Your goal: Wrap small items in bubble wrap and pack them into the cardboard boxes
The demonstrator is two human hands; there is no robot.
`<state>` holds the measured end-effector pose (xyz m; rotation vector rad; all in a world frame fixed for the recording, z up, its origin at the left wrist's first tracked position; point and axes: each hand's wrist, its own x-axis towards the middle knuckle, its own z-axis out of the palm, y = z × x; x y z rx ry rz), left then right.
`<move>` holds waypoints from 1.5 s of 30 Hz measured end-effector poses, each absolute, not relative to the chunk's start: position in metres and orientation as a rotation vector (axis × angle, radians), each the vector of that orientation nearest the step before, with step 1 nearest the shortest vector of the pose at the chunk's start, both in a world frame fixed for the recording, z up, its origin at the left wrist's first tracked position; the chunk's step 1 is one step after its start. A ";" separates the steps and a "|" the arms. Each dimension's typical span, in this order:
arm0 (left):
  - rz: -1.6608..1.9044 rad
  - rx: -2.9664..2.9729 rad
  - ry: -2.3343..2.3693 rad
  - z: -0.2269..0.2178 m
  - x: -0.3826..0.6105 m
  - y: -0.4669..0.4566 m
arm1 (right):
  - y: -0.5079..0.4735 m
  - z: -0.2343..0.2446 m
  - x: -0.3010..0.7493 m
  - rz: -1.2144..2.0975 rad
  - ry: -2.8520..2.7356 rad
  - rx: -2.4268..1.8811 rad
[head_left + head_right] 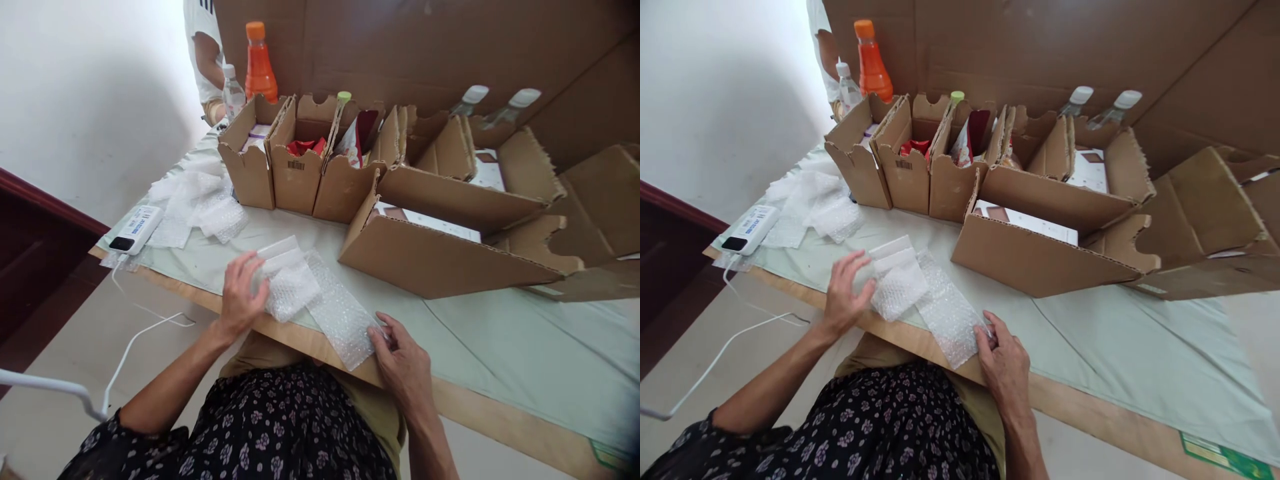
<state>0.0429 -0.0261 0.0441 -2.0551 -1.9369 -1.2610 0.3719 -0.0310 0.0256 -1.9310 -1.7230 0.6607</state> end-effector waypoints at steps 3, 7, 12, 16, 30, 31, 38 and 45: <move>-1.062 -1.991 -2.189 0.037 0.027 0.020 | -0.031 0.028 0.370 0.653 -1.717 -1.929; -1.011 -2.084 -2.276 0.030 0.019 0.048 | -0.035 0.038 0.368 0.736 -1.604 -1.837; -1.254 -2.045 -2.046 0.057 0.030 0.011 | -0.042 0.075 0.349 0.426 -1.476 -1.554; -1.353 -2.739 -1.498 0.083 0.072 -0.019 | -0.043 0.116 0.314 0.209 -1.739 -1.147; -1.299 -1.531 -1.968 0.123 -0.042 0.024 | -0.014 0.069 0.284 0.478 -2.137 -1.211; -1.140 -1.596 -2.143 0.116 -0.059 0.029 | -0.007 0.065 0.277 0.501 -2.213 -1.195; -0.875 -1.853 -2.322 0.082 -0.042 0.015 | 0.017 0.055 0.238 0.639 -2.461 -1.247; -0.953 -2.534 -2.237 0.052 0.050 0.015 | 0.001 0.052 0.284 0.826 -2.199 -1.087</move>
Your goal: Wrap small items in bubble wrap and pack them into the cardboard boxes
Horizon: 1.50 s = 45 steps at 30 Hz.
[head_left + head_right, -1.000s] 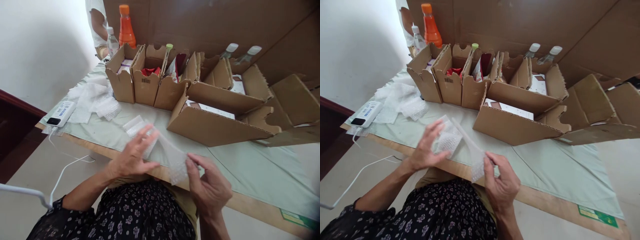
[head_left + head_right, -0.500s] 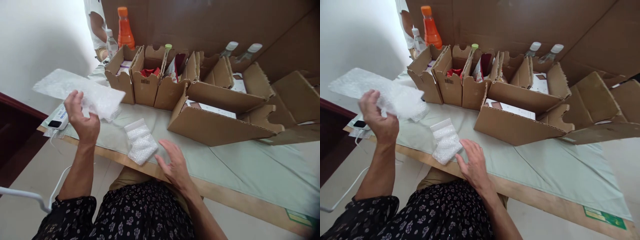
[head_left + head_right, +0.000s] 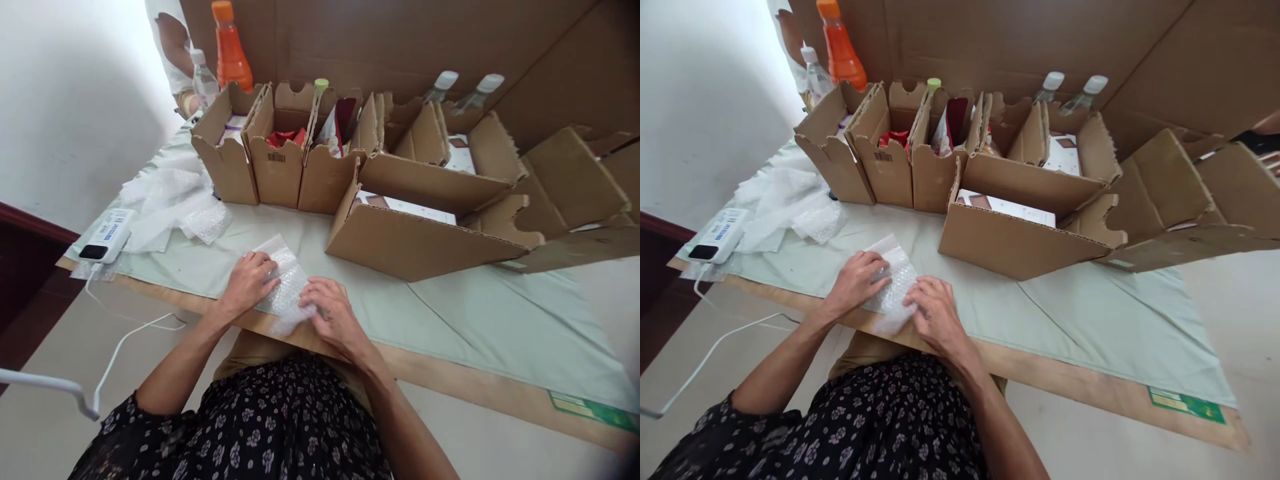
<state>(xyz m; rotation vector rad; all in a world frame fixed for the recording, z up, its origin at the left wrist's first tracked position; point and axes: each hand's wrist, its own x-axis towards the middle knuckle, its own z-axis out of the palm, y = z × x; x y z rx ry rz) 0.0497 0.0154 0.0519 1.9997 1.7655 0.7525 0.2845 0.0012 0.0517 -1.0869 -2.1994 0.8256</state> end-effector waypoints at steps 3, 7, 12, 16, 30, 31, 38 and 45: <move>0.809 1.858 1.789 0.050 0.050 0.023 | -0.013 0.056 0.331 0.956 -2.078 -1.141; 0.828 1.674 1.693 0.066 0.043 0.035 | -0.037 0.063 0.389 1.132 -1.798 -1.262; 0.784 1.565 1.649 0.077 0.054 0.050 | -0.038 0.052 0.441 1.080 -1.548 -1.473; 0.528 1.693 1.894 0.068 0.056 0.034 | -0.024 0.040 0.482 0.792 -1.398 -1.733; 0.280 2.634 1.457 0.019 0.129 0.002 | -0.013 0.024 0.308 0.366 -2.366 -1.517; 0.234 2.618 1.498 0.014 0.126 0.003 | -0.014 0.018 0.314 0.350 -2.384 -1.535; 0.263 2.412 1.874 0.014 0.092 -0.011 | -0.067 0.010 0.424 0.066 -2.098 -1.961; 0.428 2.595 1.534 0.019 0.133 -0.024 | -0.045 0.024 0.343 0.192 -2.260 -1.650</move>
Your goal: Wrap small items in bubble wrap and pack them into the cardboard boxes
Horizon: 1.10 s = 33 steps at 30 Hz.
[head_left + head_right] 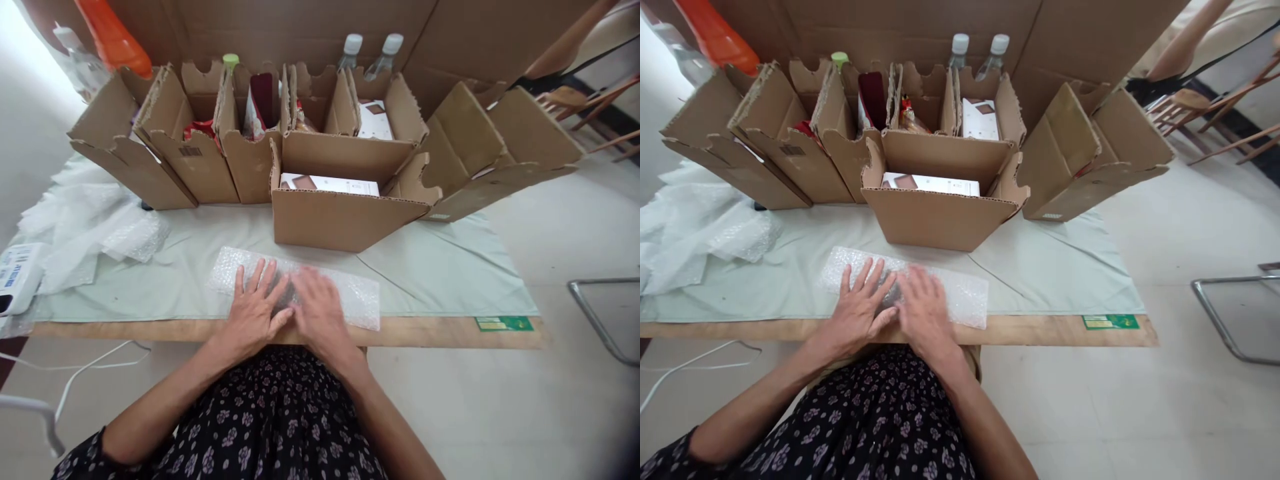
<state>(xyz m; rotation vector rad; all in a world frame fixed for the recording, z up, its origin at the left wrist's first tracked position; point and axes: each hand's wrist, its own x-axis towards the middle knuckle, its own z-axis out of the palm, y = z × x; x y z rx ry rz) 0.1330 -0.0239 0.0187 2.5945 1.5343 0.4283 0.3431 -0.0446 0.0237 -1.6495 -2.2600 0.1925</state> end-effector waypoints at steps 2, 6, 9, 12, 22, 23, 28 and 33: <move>0.331 2.598 1.474 0.016 0.128 -0.023 | -0.042 0.020 0.339 0.248 -2.370 -1.556; 0.300 2.472 1.585 0.015 0.090 -0.018 | -0.060 0.009 0.404 0.042 -2.095 -1.891; 0.469 2.229 1.983 0.017 0.070 -0.012 | -0.064 0.008 0.450 -0.107 -1.888 -1.999; 0.564 2.029 2.199 0.015 0.070 -0.002 | -0.049 0.010 0.455 -0.113 -1.903 -1.967; 0.818 1.894 2.039 0.056 0.059 0.014 | -0.090 0.059 0.408 0.913 -1.575 -1.750; 0.797 1.944 2.042 0.062 0.056 0.026 | -0.098 0.062 0.396 1.098 -1.511 -1.693; 0.641 2.107 2.008 0.067 0.076 0.100 | -0.111 0.046 0.329 1.559 -1.328 -1.451; 0.797 2.204 1.694 0.057 0.091 0.077 | -0.112 0.034 0.315 1.624 -1.245 -1.391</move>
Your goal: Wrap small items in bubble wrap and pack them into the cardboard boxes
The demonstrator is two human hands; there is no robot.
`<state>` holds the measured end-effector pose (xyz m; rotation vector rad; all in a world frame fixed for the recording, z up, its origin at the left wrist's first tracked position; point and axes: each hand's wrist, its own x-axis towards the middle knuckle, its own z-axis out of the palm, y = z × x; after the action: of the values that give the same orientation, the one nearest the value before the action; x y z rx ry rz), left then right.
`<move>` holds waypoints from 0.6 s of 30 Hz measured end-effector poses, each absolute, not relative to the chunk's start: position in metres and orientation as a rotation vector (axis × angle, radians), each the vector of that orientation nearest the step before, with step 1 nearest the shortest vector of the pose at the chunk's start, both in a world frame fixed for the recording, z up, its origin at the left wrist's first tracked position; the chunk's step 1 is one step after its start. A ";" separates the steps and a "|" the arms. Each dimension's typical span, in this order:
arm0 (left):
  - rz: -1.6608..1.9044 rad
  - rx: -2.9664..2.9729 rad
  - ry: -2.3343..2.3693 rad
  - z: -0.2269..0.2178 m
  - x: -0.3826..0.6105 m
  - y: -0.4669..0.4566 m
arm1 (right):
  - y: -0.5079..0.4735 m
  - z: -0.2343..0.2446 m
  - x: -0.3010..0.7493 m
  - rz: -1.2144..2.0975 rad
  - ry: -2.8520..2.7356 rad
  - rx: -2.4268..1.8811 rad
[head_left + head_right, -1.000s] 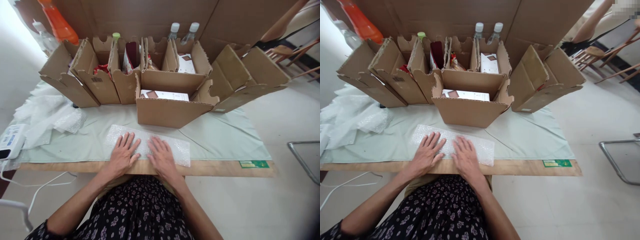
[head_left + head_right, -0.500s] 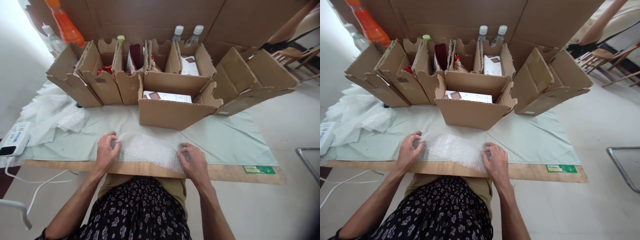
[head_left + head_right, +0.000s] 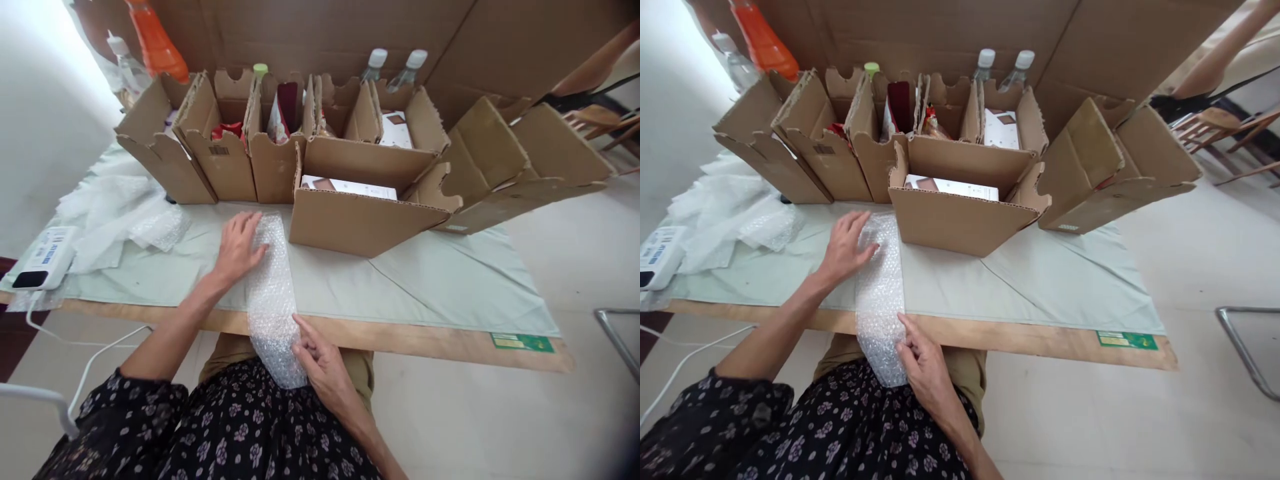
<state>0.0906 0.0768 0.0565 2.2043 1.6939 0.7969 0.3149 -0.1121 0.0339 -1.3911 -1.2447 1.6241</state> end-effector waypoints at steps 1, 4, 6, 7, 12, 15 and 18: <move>0.820 2.187 1.539 0.056 0.086 0.056 | -0.113 0.036 0.317 1.668 -1.220 -1.376; 0.734 1.889 1.074 0.057 0.061 -0.011 | -0.111 0.043 0.316 1.821 -0.955 -1.298; 0.720 1.591 0.882 0.054 0.046 -0.044 | -0.102 0.047 0.310 1.884 -0.677 -1.200; 0.744 1.466 0.842 0.051 0.043 -0.054 | -0.096 0.048 0.305 1.900 -0.569 -1.135; 0.843 1.342 1.285 0.035 0.061 -0.057 | -0.064 0.049 0.288 1.922 -0.507 -0.983; 0.792 1.541 1.614 0.032 0.078 -0.046 | -0.063 0.048 0.294 1.862 -0.704 -1.101; 0.762 1.756 1.698 0.030 0.085 -0.040 | -0.069 0.046 0.306 1.542 -1.199 -1.251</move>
<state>0.0846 -0.0400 0.0301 1.7560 1.6978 0.7622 0.3059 -0.0688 0.0463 -1.2511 -1.1992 1.5423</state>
